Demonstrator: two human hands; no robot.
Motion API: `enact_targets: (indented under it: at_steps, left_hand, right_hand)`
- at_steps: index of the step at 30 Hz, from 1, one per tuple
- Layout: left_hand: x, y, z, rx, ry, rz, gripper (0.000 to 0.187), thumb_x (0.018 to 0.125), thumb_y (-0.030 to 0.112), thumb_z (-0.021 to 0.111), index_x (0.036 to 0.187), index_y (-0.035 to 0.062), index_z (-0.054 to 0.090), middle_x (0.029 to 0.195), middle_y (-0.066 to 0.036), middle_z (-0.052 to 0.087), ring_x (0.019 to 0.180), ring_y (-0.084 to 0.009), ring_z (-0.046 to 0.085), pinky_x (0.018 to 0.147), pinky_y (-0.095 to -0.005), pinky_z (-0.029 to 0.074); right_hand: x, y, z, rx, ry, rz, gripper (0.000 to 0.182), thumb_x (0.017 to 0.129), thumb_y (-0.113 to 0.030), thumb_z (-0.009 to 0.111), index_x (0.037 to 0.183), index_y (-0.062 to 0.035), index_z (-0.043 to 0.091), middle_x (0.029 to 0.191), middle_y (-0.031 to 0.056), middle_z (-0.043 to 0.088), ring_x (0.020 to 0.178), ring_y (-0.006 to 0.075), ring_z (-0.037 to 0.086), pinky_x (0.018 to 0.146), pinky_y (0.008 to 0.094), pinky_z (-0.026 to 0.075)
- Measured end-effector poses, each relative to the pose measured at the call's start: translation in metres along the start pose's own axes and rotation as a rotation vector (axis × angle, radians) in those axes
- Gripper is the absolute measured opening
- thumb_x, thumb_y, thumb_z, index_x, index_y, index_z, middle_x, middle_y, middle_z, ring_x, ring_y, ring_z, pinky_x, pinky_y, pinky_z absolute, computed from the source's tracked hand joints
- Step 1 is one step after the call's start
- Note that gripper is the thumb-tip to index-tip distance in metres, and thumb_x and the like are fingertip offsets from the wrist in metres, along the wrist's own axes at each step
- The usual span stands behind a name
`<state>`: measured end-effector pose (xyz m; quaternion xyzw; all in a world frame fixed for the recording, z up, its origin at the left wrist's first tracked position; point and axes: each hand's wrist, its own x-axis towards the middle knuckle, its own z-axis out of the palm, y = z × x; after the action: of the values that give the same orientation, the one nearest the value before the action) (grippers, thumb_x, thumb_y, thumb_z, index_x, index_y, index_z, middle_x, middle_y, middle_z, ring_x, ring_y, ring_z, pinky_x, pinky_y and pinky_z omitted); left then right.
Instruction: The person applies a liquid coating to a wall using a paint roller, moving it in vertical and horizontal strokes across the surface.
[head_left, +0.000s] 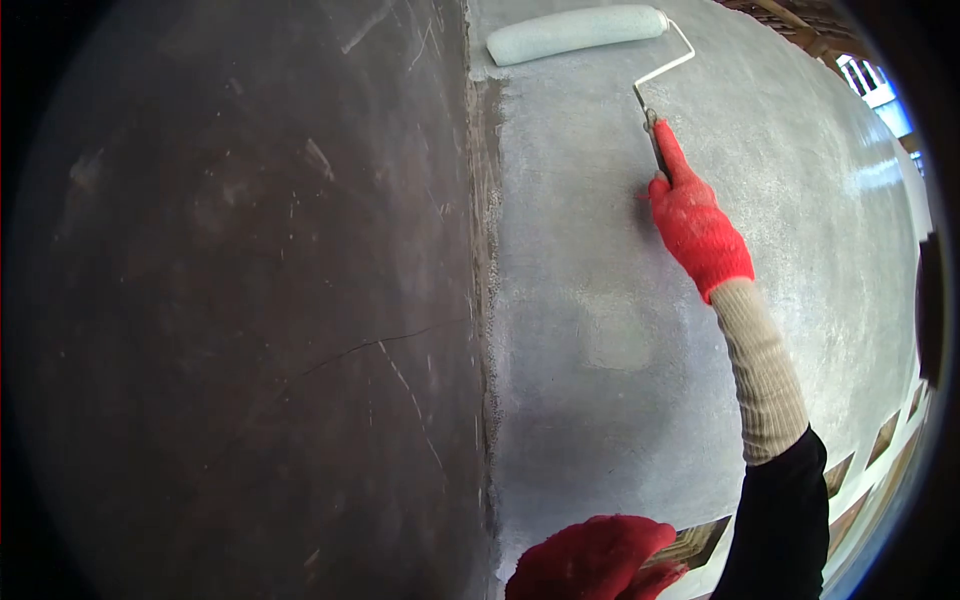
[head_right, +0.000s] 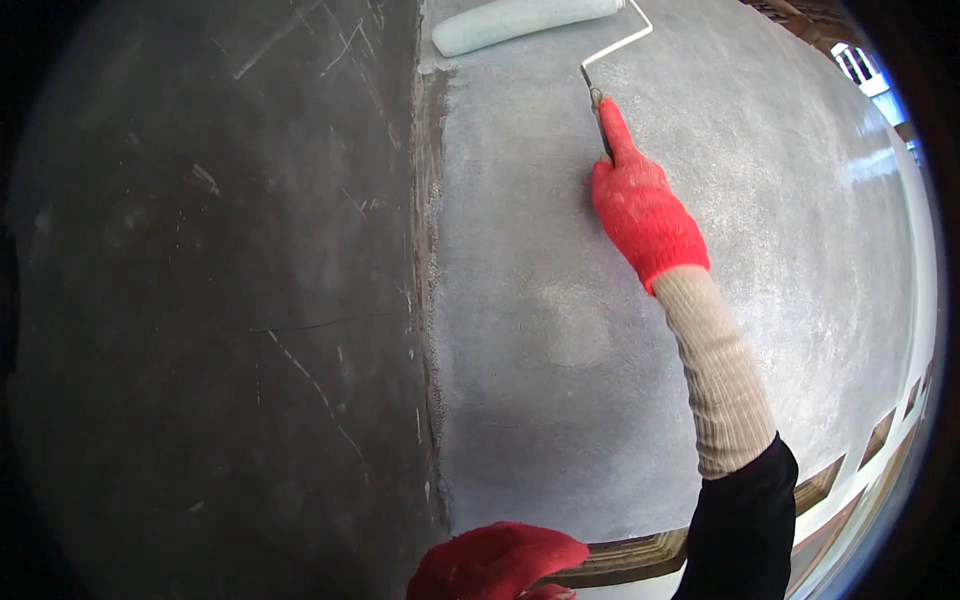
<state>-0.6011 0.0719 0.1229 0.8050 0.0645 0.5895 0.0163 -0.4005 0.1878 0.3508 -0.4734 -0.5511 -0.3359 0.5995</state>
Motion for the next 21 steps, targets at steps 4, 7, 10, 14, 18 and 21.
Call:
enact_targets:
  at_steps: [4, 7, 10, 14, 18, 21]
  left_hand:
    - [-0.002, -0.002, -0.001, -0.026, -0.029, -0.07, 0.019, 0.077, 0.009, 0.069, 0.094, 0.0039, 0.061, 0.084, -0.015, 0.062, 0.076, -0.034, 0.061, 0.066, -0.0381, 0.049]
    - [-0.006, -0.005, 0.0, -0.015, 0.03, -0.105, 0.019, 0.077, 0.008, 0.068, 0.094, 0.0038, 0.061, 0.084, -0.015, 0.062, 0.077, -0.0341, 0.061, 0.067, -0.0379, 0.049]
    - [-0.006, -0.009, 0.001, -0.023, 0.042, -0.097, 0.018, 0.078, 0.007, 0.067, 0.094, 0.0037, 0.061, 0.085, -0.015, 0.062, 0.077, -0.0343, 0.061, 0.067, -0.038, 0.049]
    - [-0.007, -0.019, 0.003, 0.024, 0.073, -0.089, 0.016, 0.078, 0.007, 0.067, 0.093, 0.0041, 0.061, 0.085, -0.015, 0.062, 0.077, -0.0343, 0.061, 0.067, -0.0378, 0.049]
    - [-0.008, -0.016, 0.003, 0.036, 0.108, -0.111, 0.018, 0.078, 0.009, 0.068, 0.095, 0.0049, 0.062, 0.085, -0.014, 0.062, 0.076, -0.0336, 0.061, 0.066, -0.0377, 0.049]
    - [-0.008, -0.012, 0.002, 0.052, 0.059, -0.034, 0.02, 0.078, 0.01, 0.069, 0.096, 0.0053, 0.061, 0.086, -0.013, 0.062, 0.076, -0.033, 0.061, 0.066, -0.0378, 0.049]
  right_hand:
    - [0.005, -0.039, -0.01, 0.03, -0.069, 0.104, 0.059, 0.092, -0.017, 0.039, 0.148, -0.0279, 0.023, 0.112, 0.022, 0.062, 0.079, 0.0296, 0.065, 0.078, 0.0404, 0.05]
    - [-0.003, -0.037, -0.008, 0.239, -0.156, 0.168, 0.059, 0.092, -0.019, 0.038, 0.149, -0.0269, 0.022, 0.108, 0.0185, 0.062, 0.064, 0.0205, 0.059, 0.066, 0.0358, 0.051]
    - [0.008, -0.021, 0.005, 0.166, -0.021, 0.068, 0.059, 0.093, -0.022, 0.038, 0.149, -0.0242, 0.021, 0.106, 0.0162, 0.062, 0.061, 0.0165, 0.057, 0.06, 0.0331, 0.051]
    - [0.026, -0.038, 0.005, 0.27, -0.065, 0.094, 0.06, 0.092, -0.02, 0.038, 0.149, -0.0229, 0.021, 0.106, 0.0173, 0.062, 0.06, 0.0179, 0.057, 0.061, 0.034, 0.051]
    - [-0.005, -0.022, 0.007, 0.084, -0.058, 0.05, 0.059, 0.092, -0.019, 0.039, 0.149, -0.0207, 0.023, 0.111, 0.0236, 0.06, 0.074, 0.0274, 0.063, 0.074, 0.0389, 0.051]
    - [-0.078, 0.014, 0.014, 0.123, -0.02, -0.059, 0.06, 0.091, -0.011, 0.042, 0.148, -0.0192, 0.023, 0.119, 0.0273, 0.054, 0.104, 0.0401, 0.057, 0.091, 0.0436, 0.044]
